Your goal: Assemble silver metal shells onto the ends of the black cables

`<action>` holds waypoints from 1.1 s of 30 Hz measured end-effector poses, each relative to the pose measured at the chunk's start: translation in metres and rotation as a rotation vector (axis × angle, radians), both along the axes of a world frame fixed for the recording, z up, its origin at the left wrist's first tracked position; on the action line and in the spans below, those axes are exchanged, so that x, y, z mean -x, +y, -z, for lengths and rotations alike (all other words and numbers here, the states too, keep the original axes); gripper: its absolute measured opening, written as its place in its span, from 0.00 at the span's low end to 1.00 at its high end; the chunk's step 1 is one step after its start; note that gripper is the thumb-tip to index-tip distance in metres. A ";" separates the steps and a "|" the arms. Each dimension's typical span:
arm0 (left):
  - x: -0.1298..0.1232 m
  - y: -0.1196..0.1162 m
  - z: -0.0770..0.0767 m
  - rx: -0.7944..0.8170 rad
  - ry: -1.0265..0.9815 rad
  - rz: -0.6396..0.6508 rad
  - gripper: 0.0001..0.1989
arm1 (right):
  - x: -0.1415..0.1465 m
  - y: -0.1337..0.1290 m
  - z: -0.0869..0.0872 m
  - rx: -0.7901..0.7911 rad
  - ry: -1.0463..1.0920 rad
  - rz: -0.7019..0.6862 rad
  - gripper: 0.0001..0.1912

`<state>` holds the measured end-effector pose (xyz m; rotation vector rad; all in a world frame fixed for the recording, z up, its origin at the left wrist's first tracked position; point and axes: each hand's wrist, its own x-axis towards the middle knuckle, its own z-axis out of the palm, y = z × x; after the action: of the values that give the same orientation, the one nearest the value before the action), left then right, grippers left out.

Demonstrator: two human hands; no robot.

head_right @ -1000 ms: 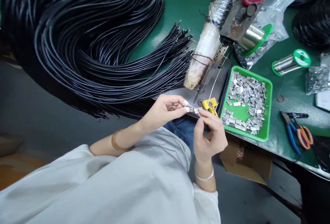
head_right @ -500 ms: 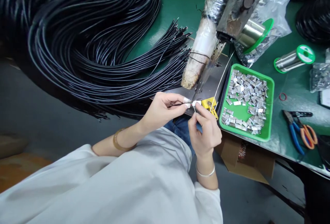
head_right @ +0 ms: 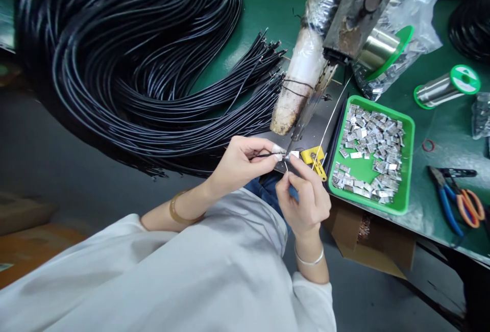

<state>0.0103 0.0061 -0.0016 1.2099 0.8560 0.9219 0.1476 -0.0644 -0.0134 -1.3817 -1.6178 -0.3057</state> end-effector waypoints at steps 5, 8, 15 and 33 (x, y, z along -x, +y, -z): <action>0.001 -0.001 -0.004 -0.019 -0.029 0.021 0.05 | 0.001 -0.001 -0.001 0.039 0.168 -0.016 0.11; 0.001 -0.001 -0.006 -0.024 -0.037 0.037 0.04 | 0.002 -0.003 -0.005 0.100 0.236 0.011 0.10; 0.002 0.003 -0.003 0.097 -0.069 0.098 0.06 | 0.003 -0.004 -0.007 0.125 0.157 0.009 0.11; 0.007 0.005 -0.002 0.019 -0.034 0.101 0.09 | -0.003 -0.005 -0.006 0.176 0.192 -0.019 0.09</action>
<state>0.0037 0.0110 0.0004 1.2071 0.7683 0.8488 0.1506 -0.0692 -0.0078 -1.4790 -1.5251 -0.0176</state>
